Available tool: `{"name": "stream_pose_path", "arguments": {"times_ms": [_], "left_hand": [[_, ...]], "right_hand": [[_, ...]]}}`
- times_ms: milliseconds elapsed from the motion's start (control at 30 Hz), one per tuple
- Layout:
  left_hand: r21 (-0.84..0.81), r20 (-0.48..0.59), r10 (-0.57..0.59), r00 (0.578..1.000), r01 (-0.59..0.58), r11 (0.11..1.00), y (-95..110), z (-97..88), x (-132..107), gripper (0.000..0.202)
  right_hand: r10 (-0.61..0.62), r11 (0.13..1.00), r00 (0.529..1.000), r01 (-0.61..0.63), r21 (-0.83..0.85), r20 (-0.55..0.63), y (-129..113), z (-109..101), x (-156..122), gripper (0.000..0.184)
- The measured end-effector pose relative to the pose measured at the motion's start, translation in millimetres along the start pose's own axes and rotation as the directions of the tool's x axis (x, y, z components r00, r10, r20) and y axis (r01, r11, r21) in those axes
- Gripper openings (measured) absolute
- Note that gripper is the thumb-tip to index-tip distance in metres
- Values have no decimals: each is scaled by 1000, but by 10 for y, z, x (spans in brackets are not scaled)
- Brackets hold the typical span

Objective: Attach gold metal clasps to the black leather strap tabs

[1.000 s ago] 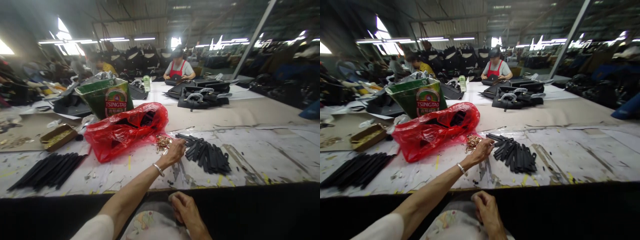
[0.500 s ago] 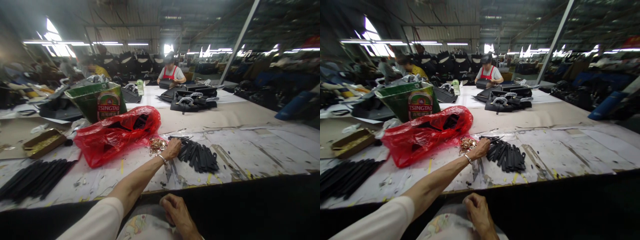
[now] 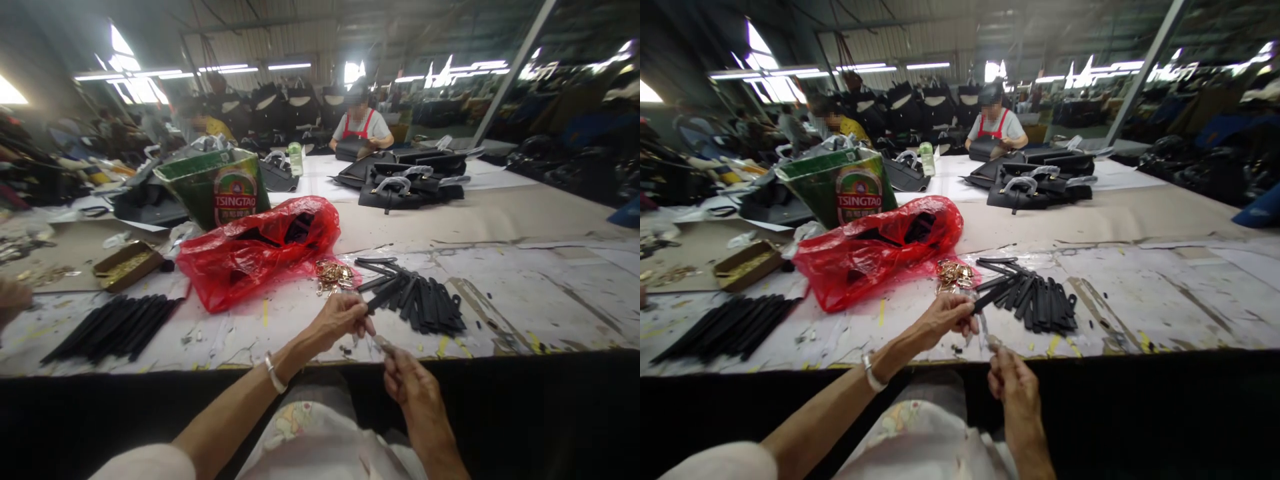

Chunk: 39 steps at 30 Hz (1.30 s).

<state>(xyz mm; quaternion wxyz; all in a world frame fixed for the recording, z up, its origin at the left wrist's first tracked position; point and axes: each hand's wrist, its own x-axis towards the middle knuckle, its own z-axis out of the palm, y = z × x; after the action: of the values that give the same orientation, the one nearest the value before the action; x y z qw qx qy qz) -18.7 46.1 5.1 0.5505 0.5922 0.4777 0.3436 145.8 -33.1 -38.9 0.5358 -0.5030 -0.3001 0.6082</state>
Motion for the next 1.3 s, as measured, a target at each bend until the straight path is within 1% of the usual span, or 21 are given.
{"name": "stream_pose_path", "arguments": {"times_ms": [33,67,133,200,300,367,500,633,767,900,1067,1200,1300], "left_hand": [[-152,72,-42,997,52,987,-36,15,-208,40],[-272,129,-74,989,107,956,-70,30,-401,42],[-432,213,-126,969,209,877,-129,65,-719,44],[-482,241,-156,958,258,837,-171,103,-930,43],[-514,232,-160,959,261,817,-214,163,-1082,41],[-523,227,-155,961,254,814,-241,196,-1121,40],[-518,236,-148,960,253,817,-286,225,-1167,38],[-525,267,-156,951,279,804,-281,217,-1209,38],[-574,326,-181,928,347,742,-221,204,-1216,39],[-610,364,-214,906,406,681,-150,194,-1181,42],[-656,421,-183,889,437,615,-97,171,-1126,43],[-680,462,-176,869,474,559,-117,138,-1092,43],[-699,456,-164,875,466,542,-197,135,-1065,44]], "right_hand": [[-12,999,999,14,50,-30,-68,-12,-13,48],[-17,996,998,22,89,-56,-125,-20,-28,49],[-7,991,997,17,132,-82,-200,-22,-53,51],[9,990,996,4,139,-89,-225,-10,-67,51],[8,993,994,5,121,-112,-205,9,-65,47],[-4,994,992,17,104,-122,-189,13,-58,45],[-30,996,994,38,76,-102,-193,8,-56,41],[-16,997,996,23,75,-90,-217,16,-54,42],[-34,998,994,39,49,-100,-208,24,-34,42],[-49,999,995,47,-25,-90,-182,27,-26,40],[-37,995,996,30,-95,-81,-178,84,-36,39],[11,991,996,-23,-134,-87,-164,158,-34,37],[33,986,997,-45,-162,-76,-129,196,-24,35]]}}
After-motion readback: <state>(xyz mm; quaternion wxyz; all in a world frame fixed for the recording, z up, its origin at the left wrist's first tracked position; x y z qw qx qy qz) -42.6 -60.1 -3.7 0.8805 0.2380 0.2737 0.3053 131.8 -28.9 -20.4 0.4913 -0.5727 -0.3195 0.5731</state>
